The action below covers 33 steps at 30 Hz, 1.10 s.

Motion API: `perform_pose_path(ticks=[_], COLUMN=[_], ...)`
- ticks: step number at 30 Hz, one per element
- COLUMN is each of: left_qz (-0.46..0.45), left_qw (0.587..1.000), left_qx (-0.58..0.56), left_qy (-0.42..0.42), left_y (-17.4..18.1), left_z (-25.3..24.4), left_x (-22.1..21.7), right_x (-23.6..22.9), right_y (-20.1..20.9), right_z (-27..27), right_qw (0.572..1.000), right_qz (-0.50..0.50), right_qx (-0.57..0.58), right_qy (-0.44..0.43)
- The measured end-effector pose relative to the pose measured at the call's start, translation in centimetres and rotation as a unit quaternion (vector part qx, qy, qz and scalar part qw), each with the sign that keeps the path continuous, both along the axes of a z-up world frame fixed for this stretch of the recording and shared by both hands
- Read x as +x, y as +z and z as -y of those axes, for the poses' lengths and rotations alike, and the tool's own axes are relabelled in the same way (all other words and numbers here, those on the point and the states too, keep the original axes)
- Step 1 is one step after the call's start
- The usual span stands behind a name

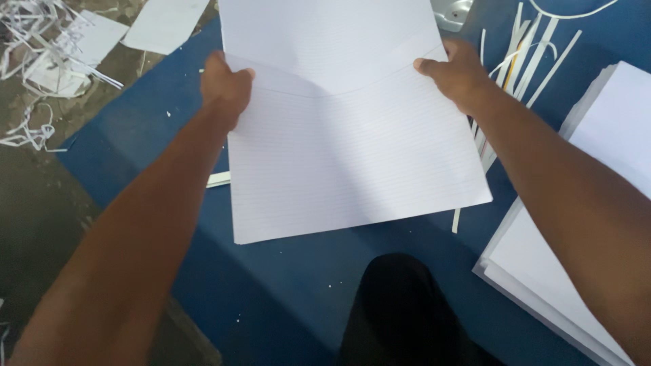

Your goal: The person folds lined paper sheets in half, places white plastic strips across the center, and stacks the folded sheets on top of the strips. The person repeats this process with multiple sheets and strips, building a stack of prepared paper bundles.

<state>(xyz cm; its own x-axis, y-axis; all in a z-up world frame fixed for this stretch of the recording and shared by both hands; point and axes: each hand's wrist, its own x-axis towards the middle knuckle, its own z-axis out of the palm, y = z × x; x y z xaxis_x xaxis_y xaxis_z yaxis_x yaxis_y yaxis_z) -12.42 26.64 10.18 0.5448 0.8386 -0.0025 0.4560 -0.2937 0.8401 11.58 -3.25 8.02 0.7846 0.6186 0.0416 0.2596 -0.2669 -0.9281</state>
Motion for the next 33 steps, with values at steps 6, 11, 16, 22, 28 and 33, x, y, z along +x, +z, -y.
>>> perform_pose_path(ticks=[6,11,16,22,28,33], left_qz=[0.040,0.013,0.011,0.017,0.017,0.039], left_qw=[0.999,1.000,1.000,1.000,1.000,0.999], left_qx=[0.017,0.028,0.008,0.008,0.002,-0.030], left_qy=[-0.009,0.002,0.008,0.003,0.000,0.001], left_y=[-1.5,-2.9,-3.7,-4.7,-6.2,-8.0], left_z=[-1.7,-2.4,-2.9,-2.9,-3.3,-3.6], left_x=[-1.5,-1.6,-1.7,-1.7,-1.7,-1.3], right_x=[-1.0,-1.8,-2.2,-2.4,-2.6,-2.7], right_y=[-1.5,-2.4,-3.0,-3.3,-4.7,-5.5], right_z=[-1.9,-2.2,-2.7,-2.8,-2.9,-3.0], right_qw=[1.000,0.999,1.000,0.999,1.000,0.999], right_qz=[0.022,0.032,0.020,0.017,0.000,0.027], right_qx=[-0.022,-0.017,-0.017,-0.041,-0.017,-0.038], right_qy=[-0.002,0.000,0.005,0.002,0.003,-0.008])
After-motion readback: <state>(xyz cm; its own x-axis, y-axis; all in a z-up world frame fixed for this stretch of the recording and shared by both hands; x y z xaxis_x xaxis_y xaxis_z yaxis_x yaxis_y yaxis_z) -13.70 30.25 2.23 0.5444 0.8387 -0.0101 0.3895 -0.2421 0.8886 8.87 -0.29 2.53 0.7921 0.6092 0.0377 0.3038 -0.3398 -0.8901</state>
